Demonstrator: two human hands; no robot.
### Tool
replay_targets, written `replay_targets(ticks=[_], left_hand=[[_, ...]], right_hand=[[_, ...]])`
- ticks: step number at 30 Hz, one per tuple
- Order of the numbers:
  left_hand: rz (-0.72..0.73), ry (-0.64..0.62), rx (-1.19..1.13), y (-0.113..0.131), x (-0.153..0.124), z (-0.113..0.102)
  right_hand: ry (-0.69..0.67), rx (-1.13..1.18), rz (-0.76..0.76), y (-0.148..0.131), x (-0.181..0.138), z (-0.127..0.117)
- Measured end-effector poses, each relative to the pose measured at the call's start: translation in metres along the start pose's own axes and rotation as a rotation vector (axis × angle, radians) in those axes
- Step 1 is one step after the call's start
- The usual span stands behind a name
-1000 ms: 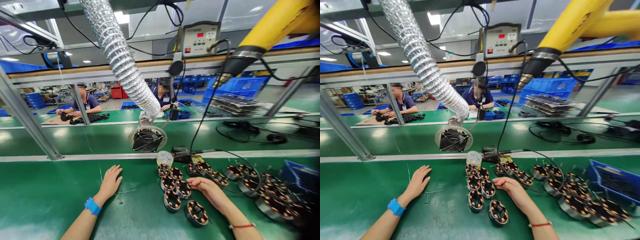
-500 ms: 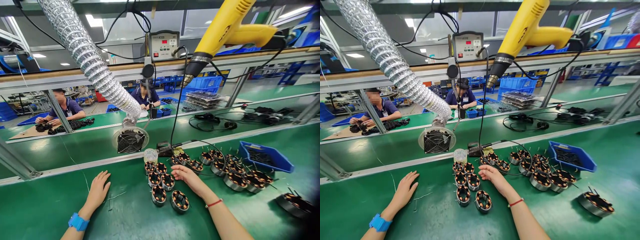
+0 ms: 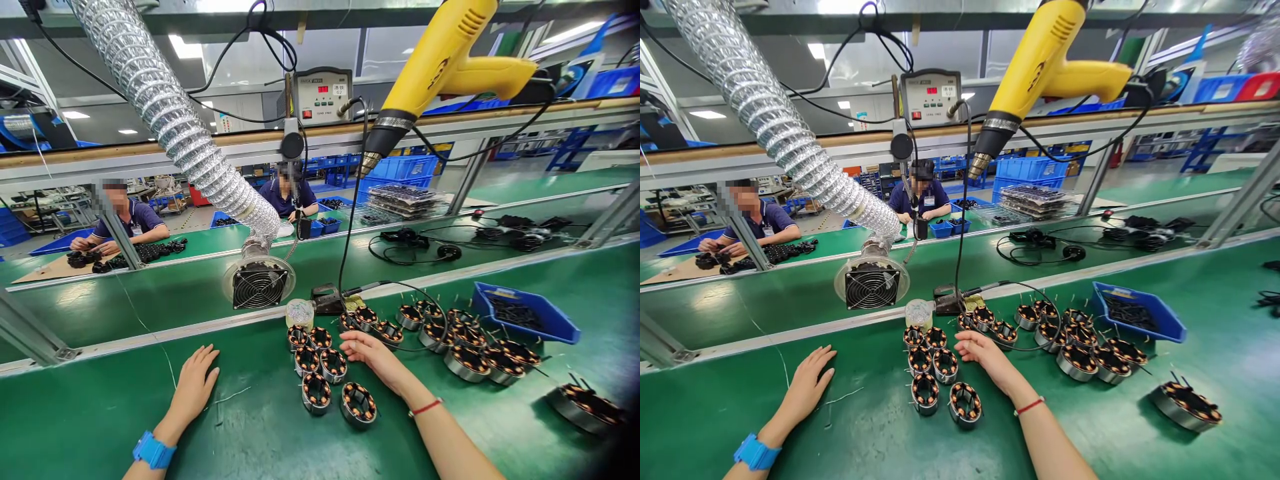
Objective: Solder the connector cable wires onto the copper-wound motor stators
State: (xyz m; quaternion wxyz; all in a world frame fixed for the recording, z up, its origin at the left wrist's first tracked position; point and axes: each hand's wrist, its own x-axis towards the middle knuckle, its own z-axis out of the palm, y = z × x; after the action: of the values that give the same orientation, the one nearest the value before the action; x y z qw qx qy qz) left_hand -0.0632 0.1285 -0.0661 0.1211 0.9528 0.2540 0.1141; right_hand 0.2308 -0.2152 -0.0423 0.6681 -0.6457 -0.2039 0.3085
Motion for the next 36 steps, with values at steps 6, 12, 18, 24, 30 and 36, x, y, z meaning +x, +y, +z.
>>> replay_targets(ticks=[6, 12, 18, 24, 30, 36], left_hand=[[0.001, 0.020, -0.016, -0.0019, 0.0002, 0.0021], [0.003, -0.003, 0.003, -0.0002, 0.0003, -0.0002], [0.006, 0.029, -0.010, -0.0012, 0.0004, 0.0023], [0.024, 0.052, -0.026, -0.0028, 0.0003, 0.0042], [0.023, 0.031, -0.019, -0.0024, -0.0001, 0.0028], [0.027, 0.052, -0.018, -0.0041, 0.0000, 0.0053]], right_hand=[[0.007, -0.014, 0.001, -0.0019, -0.0008, 0.0007], [0.010, -0.018, -0.002, -0.0016, 0.0004, 0.0011], [0.011, -0.023, -0.005, -0.0019, 0.0000, 0.0009], [0.004, -0.026, -0.010, 0.0013, 0.0018, -0.0008], [0.001, -0.032, -0.008, 0.0020, 0.0020, -0.0017], [0.009, -0.046, -0.005, 0.0012, 0.0011, -0.0011]])
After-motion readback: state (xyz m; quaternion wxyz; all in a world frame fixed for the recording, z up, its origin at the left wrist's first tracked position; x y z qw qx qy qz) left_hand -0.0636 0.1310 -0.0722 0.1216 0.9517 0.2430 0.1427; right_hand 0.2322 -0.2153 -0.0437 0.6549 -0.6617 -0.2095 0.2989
